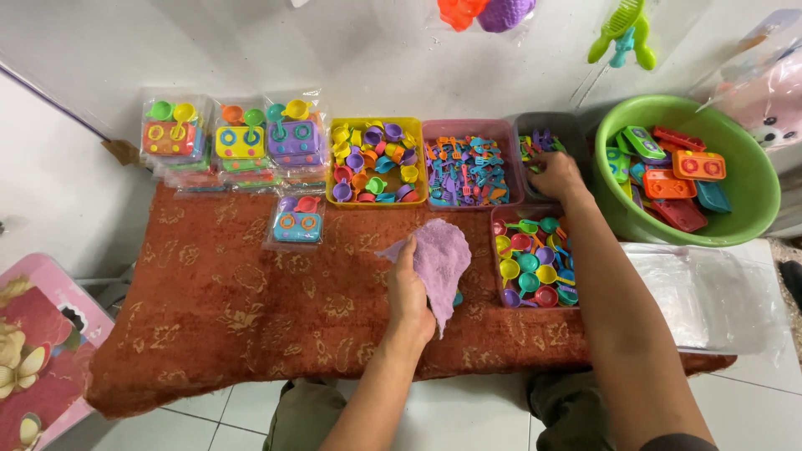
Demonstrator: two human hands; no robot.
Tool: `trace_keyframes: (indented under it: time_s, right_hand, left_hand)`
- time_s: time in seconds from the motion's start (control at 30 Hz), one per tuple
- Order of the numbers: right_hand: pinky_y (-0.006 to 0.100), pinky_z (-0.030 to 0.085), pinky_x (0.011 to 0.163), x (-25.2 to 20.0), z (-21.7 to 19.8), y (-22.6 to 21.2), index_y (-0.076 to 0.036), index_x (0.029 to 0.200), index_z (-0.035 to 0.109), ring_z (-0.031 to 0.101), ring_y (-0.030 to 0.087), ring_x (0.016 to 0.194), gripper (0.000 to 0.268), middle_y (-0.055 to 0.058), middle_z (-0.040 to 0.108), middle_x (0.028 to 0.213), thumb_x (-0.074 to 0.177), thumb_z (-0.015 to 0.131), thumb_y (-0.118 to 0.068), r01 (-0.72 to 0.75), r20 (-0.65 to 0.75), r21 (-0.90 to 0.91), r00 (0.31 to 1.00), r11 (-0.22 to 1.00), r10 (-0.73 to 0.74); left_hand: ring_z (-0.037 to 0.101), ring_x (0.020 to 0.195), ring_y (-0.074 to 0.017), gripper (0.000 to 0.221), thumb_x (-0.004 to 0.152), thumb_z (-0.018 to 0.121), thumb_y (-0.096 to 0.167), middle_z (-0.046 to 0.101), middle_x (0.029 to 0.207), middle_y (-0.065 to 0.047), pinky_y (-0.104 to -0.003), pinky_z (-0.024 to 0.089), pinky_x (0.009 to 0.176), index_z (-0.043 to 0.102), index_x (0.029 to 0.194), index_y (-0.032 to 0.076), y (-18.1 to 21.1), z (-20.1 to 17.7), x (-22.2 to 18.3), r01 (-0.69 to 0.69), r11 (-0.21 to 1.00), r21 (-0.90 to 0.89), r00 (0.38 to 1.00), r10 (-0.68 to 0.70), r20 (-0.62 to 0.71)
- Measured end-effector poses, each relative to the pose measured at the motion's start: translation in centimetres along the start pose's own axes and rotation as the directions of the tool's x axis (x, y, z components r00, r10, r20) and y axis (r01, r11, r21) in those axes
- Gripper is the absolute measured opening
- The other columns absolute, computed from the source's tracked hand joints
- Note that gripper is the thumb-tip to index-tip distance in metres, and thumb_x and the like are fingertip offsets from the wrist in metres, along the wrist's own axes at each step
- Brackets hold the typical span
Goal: Cleaning small plastic toy pieces with a cloth and sorting them into different containers.
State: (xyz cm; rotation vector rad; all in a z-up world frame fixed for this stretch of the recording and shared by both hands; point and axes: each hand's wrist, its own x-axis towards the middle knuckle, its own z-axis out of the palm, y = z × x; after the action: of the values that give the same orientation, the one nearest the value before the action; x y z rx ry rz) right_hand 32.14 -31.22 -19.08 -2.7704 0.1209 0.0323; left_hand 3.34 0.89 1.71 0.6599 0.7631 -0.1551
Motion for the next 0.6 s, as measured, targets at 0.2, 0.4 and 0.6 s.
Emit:
trace_keyframes:
  time_s: [0.2, 0.4, 0.6]
  right_hand:
    - [0.053, 0.057, 0.094, 0.1, 0.1, -0.3, -0.023, 0.108, 0.081, 0.071, 0.042, 0.107, 0.031, 0.021, 0.077, 0.103, 0.082, 0.066, -0.034, 0.034, -0.023, -0.148, 0.999, 0.988, -0.037]
    - [0.056, 0.055, 0.082, -1.4, -0.1, 0.5, -0.022, 0.097, 0.079, 0.070, 0.040, 0.098, 0.020, 0.014, 0.074, 0.090, 0.083, 0.068, -0.032, -0.013, -0.180, 0.183, 0.983, 0.983, 0.047]
    - [0.043, 0.055, 0.070, -2.7, -1.4, 0.8, -0.014, 0.105, 0.082, 0.070, 0.026, 0.078, 0.028, 0.011, 0.072, 0.082, 0.086, 0.062, -0.018, 0.018, -0.249, 0.479, 0.962, 0.878, 0.116]
  left_hand:
    - [0.040, 0.144, -0.0316, 0.071, 0.087, 0.068, 0.044, 0.046, 0.153, -0.019, -0.048, 0.033, 0.118, 0.051, 0.145, 0.008, -0.3, -0.3, 0.6, 0.006, 1.000, 0.002, 1.000, -0.006, 0.017]
    - [0.036, 0.147, -0.0332, 0.075, 0.087, 0.068, 0.045, 0.041, 0.157, -0.020, -0.049, 0.031, 0.119, 0.047, 0.149, 0.008, 0.1, -0.2, -0.2, -0.005, 1.000, 0.012, 0.999, 0.004, 0.034]
    - [0.031, 0.149, -0.0329, 0.079, 0.088, 0.067, 0.046, 0.037, 0.160, -0.018, -0.048, 0.026, 0.121, 0.041, 0.153, 0.009, 0.4, -0.2, -0.6, -0.009, 1.000, 0.016, 0.998, 0.008, 0.061]
